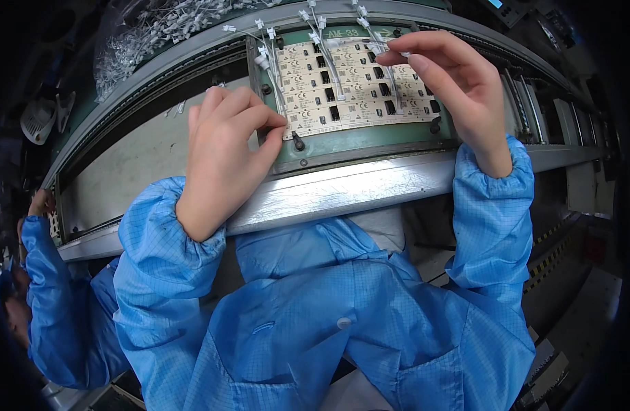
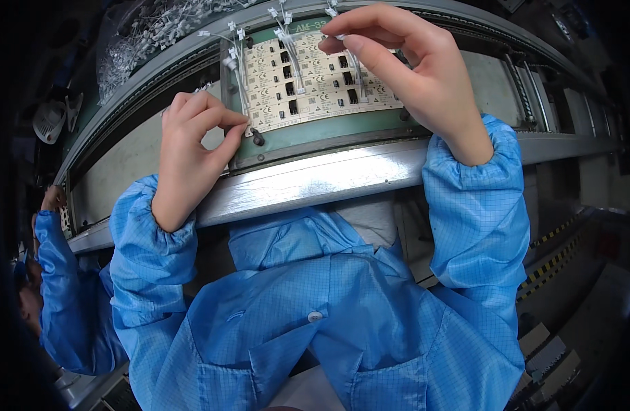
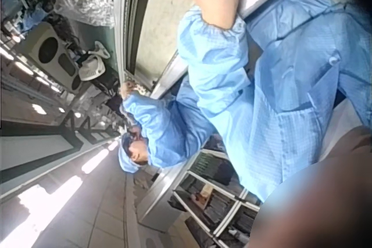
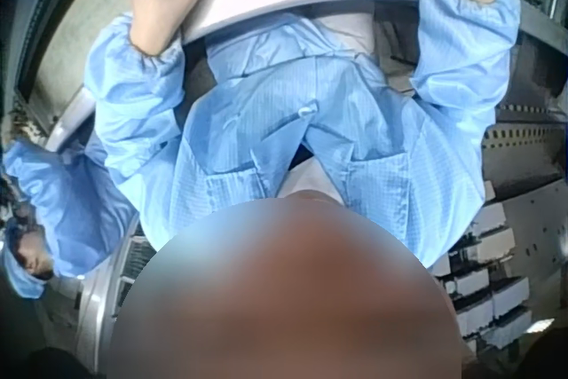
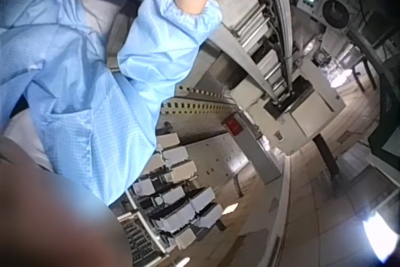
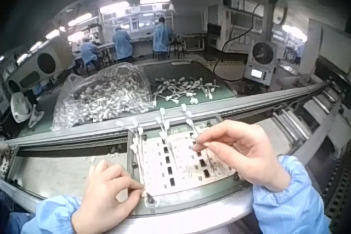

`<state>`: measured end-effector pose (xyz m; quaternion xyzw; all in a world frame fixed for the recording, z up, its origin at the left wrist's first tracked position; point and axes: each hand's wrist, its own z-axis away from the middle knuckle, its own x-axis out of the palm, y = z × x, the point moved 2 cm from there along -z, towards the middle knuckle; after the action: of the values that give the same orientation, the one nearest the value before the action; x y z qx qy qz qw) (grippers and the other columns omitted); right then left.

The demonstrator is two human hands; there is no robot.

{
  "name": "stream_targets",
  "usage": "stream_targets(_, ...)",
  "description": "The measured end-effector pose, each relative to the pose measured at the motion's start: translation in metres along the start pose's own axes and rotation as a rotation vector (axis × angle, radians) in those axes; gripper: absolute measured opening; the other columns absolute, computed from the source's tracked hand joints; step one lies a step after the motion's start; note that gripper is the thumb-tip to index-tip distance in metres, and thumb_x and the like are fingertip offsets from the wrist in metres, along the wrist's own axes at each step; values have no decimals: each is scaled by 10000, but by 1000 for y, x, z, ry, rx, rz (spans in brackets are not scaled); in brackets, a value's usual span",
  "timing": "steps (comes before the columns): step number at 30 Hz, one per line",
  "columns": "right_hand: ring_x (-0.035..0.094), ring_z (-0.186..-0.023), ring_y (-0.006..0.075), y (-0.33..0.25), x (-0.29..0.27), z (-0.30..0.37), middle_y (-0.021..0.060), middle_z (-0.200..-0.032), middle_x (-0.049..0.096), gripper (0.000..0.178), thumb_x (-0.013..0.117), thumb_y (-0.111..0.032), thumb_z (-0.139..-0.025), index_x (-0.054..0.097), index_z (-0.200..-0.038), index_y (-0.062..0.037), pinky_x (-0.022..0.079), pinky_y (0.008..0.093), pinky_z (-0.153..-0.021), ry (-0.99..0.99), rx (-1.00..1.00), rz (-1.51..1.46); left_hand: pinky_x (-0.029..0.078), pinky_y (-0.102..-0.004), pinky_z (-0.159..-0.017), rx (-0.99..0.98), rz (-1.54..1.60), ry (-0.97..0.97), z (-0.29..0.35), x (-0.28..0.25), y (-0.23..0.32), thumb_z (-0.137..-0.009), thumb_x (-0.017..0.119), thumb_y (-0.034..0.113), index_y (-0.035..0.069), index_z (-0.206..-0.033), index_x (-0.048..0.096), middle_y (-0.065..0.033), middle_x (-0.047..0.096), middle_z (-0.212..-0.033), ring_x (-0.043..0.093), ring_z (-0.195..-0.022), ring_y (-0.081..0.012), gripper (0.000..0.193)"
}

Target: The recorder is manually assembling small components into a circuit board housing at a workstation.

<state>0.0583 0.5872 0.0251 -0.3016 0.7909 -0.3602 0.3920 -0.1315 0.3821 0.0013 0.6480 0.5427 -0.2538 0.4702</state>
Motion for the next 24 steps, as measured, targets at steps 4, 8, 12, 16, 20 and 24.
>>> stream_targets(4, 679, -1091, 224, 4, 0, 4, 173, -1116, 711, 248, 530, -103, -1007, 613, -1208, 19, 516, 316, -964, -8, 36, -9, 358, -367, -810, -4, 34, -21, -2, 1, 0, -750, 736, 78, 100, -803, 714, 13, 601, -839, 525, -908, -230, 61)
stream_targets(8, 686, -1074, 218, 5, 1, 4, 169, -1113, 716, 220, 521, -94, -1017, 606, -1186, 18, 522, 314, -949, -14, 70, -6, 355, -377, -816, 17, 12, -33, -2, -2, 0, -758, 727, 86, 105, -806, 714, 19, 603, -841, 522, -921, -224, 53)
stream_targets(12, 704, -1006, 228, 2, 15, 3, 147, -1087, 725, 198, 552, -27, -989, 612, -1169, 27, 528, 309, -910, 34, -4, 268, 357, -384, -833, 103, -78, -60, -4, -7, 7, -743, 704, 72, 84, -841, 722, 1, 606, -880, 526, -947, -231, 100)
stream_targets(16, 660, -916, 256, 0, 42, 5, 71, -1000, 705, 175, 627, 2, -902, 664, -1069, -33, 466, 387, -932, -32, -197, 758, 354, -380, -860, 184, -110, -73, 1, -11, 8, -730, 679, 54, 59, -907, 740, -29, 614, -922, 531, -977, -245, 188)
stream_targets(20, 626, -986, 226, -6, 54, 4, 41, -974, 691, 113, 669, -31, -860, 663, -970, -51, 396, 347, -919, -65, -185, 756, 352, -379, -874, 162, -80, -98, 0, -11, 0, -729, 669, 68, 57, -935, 748, -35, 615, -934, 529, -980, -244, 221)
stream_targets(24, 601, -949, 226, -9, 57, 3, 33, -917, 648, 90, 682, -42, -843, 664, -932, -46, 370, 343, -893, -157, -93, 742, 348, -376, -861, 116, 40, 8, 1, -9, -4, -725, 639, 83, 82, -991, 714, -30, 591, -906, 514, -956, -243, 276)
